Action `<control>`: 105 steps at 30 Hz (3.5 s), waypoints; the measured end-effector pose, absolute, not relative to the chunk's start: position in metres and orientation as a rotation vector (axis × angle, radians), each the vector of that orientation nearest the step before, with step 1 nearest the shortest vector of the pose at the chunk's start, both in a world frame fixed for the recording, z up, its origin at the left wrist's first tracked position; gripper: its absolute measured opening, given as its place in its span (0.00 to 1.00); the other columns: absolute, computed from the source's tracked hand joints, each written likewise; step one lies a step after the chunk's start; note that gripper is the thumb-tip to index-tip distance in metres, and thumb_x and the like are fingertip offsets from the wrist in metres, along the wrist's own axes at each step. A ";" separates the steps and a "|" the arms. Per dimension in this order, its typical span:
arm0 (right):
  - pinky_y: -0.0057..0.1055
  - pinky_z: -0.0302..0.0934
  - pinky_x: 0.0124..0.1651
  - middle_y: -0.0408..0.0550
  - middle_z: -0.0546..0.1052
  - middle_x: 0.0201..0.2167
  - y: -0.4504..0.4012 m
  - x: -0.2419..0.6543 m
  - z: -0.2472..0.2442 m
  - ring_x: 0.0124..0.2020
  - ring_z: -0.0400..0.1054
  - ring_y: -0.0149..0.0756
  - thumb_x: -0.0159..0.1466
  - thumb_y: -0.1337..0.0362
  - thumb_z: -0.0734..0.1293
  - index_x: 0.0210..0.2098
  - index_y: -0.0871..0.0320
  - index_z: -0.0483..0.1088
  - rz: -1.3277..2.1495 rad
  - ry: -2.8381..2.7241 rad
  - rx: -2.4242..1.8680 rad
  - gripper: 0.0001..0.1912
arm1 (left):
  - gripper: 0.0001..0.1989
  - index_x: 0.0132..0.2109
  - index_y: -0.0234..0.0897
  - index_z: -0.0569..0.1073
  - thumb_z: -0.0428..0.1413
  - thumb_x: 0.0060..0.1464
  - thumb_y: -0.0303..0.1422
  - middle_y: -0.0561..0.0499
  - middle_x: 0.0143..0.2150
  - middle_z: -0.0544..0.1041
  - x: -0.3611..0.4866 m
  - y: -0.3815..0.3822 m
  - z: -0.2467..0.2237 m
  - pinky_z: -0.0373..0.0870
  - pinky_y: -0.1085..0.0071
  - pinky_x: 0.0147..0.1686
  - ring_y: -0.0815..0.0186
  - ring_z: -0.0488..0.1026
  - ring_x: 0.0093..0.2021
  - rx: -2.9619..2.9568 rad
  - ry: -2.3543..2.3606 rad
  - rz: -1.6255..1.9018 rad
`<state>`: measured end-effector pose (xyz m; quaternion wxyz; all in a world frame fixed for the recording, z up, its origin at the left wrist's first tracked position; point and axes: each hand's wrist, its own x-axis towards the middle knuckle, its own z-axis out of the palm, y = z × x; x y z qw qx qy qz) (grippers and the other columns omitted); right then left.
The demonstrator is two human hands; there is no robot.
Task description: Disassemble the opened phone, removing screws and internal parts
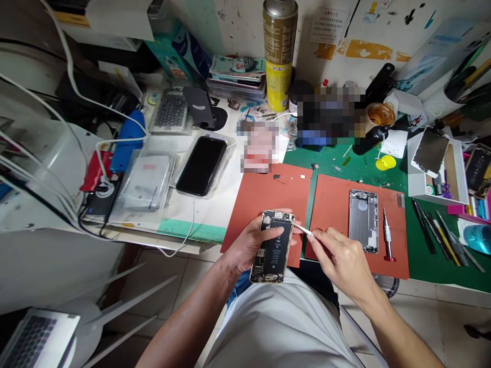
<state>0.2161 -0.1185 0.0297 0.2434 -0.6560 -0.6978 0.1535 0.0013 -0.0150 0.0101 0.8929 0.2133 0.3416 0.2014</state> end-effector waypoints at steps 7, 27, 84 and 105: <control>0.30 0.51 0.28 0.44 0.72 0.29 -0.116 0.219 0.027 0.25 0.63 0.29 0.78 0.63 0.61 0.46 0.60 0.79 0.419 -1.957 -1.756 0.14 | 0.24 0.61 0.35 0.73 0.65 0.59 0.29 0.35 0.53 0.83 0.001 -0.013 0.012 0.78 0.63 0.48 0.50 0.84 0.50 0.438 0.682 0.409; 0.29 0.53 0.26 0.41 0.63 0.27 -0.120 0.210 0.013 0.24 0.58 0.29 0.77 0.67 0.61 0.48 0.65 0.78 0.251 -1.975 -1.700 0.13 | 0.23 0.59 0.34 0.73 0.65 0.57 0.29 0.36 0.52 0.84 0.002 -0.012 0.015 0.79 0.66 0.45 0.53 0.85 0.46 0.413 0.697 0.407; 0.30 0.66 0.31 0.46 0.80 0.31 -0.101 0.222 0.034 0.28 0.73 0.33 0.75 0.60 0.65 0.45 0.55 0.83 0.805 -1.668 -1.672 0.14 | 0.25 0.62 0.35 0.73 0.65 0.59 0.29 0.33 0.61 0.79 -0.001 -0.013 0.010 0.75 0.49 0.60 0.43 0.77 0.62 0.400 0.672 0.417; 0.30 0.65 0.33 0.49 0.74 0.34 -0.116 0.215 0.016 0.30 0.68 0.33 0.75 0.71 0.63 0.52 0.63 0.78 0.362 -1.931 -1.650 0.12 | 0.22 0.61 0.32 0.73 0.62 0.60 0.26 0.31 0.58 0.80 0.001 -0.012 0.014 0.74 0.47 0.62 0.44 0.77 0.62 0.374 0.640 0.443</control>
